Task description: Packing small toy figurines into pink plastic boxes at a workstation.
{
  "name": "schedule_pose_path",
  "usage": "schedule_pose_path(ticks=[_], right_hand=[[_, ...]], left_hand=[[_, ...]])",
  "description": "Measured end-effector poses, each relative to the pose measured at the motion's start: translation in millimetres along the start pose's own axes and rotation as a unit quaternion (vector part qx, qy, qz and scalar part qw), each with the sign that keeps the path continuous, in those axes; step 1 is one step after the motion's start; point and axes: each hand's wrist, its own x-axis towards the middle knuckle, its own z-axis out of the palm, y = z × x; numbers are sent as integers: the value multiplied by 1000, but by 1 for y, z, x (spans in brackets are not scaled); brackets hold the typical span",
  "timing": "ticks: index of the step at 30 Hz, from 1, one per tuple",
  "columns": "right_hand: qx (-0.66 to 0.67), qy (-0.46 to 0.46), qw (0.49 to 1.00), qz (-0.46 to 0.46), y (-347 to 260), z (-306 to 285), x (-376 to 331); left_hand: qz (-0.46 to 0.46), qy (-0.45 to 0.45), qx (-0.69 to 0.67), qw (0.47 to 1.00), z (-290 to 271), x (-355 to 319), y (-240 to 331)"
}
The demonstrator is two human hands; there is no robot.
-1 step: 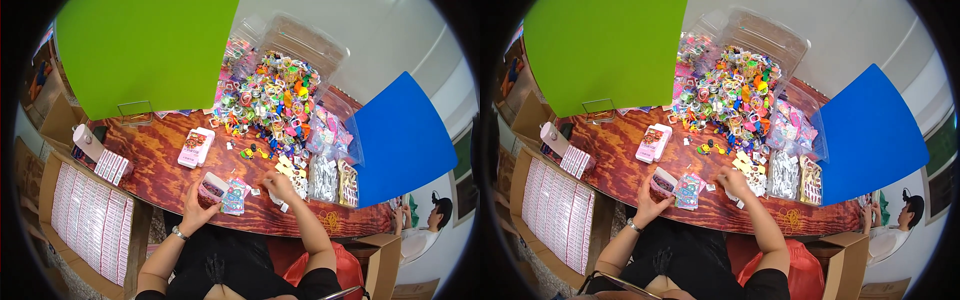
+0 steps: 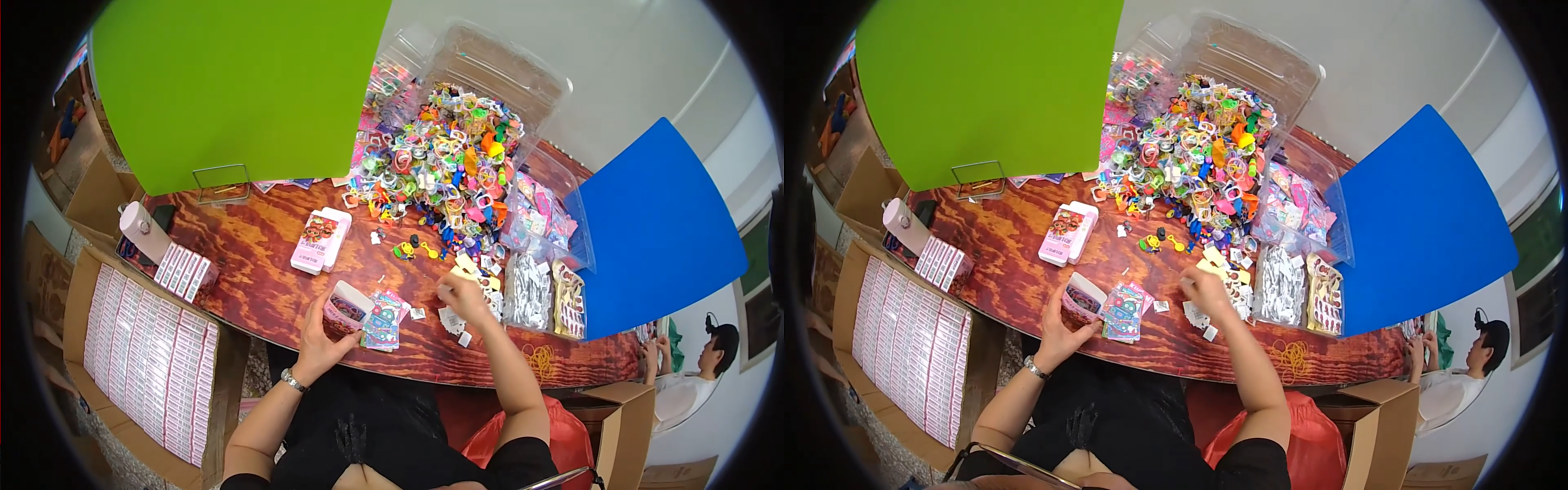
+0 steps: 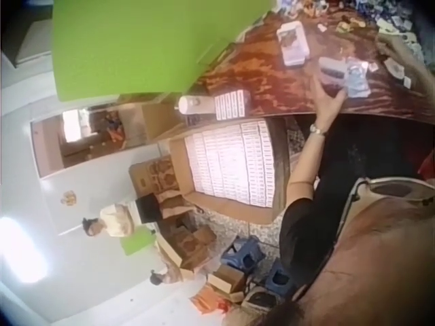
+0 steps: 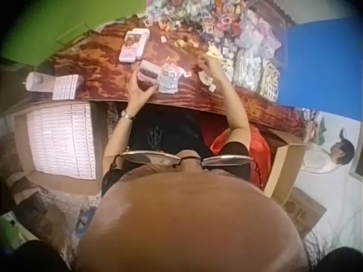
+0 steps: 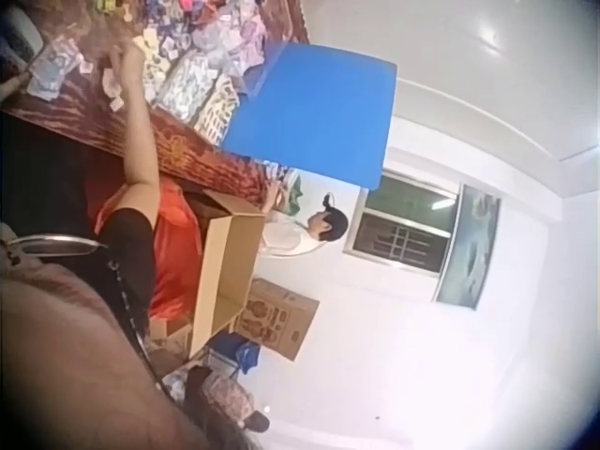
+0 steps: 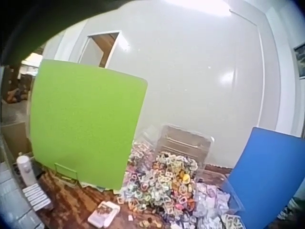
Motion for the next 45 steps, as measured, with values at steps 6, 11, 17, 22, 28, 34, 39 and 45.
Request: schedule_pose_path(ticks=[6,11,17,22,28,34,39,45], right_hand=[[-215,69,974,1,42,-31,26],[-371,60,927,-11,57,-6,32],[-395,76,915,-37,53,-14,35],[-261,106,959,-31,10,-12,24],[-157,-118,969,-147,-2,12,-7],[-122,-103,980,-115,-10,19,-10],[-129,-149,975,-99,-7,21,-7],[-67,-204,975,-62,-37,8,-2]], left_hand=[[-6,-5,-14,1000,2,1,4],[-41,-34,-48,997,3,-1,-2],[-33,-30,-51,998,3,0,-1],[-55,-23,-59,996,0,-4,-4],[-26,-24,-32,999,1,-1,4],[-25,-15,-13,999,-1,-4,-1],[-16,-22,-20,999,3,0,5],[4,-6,41,999,6,-2,-3]])
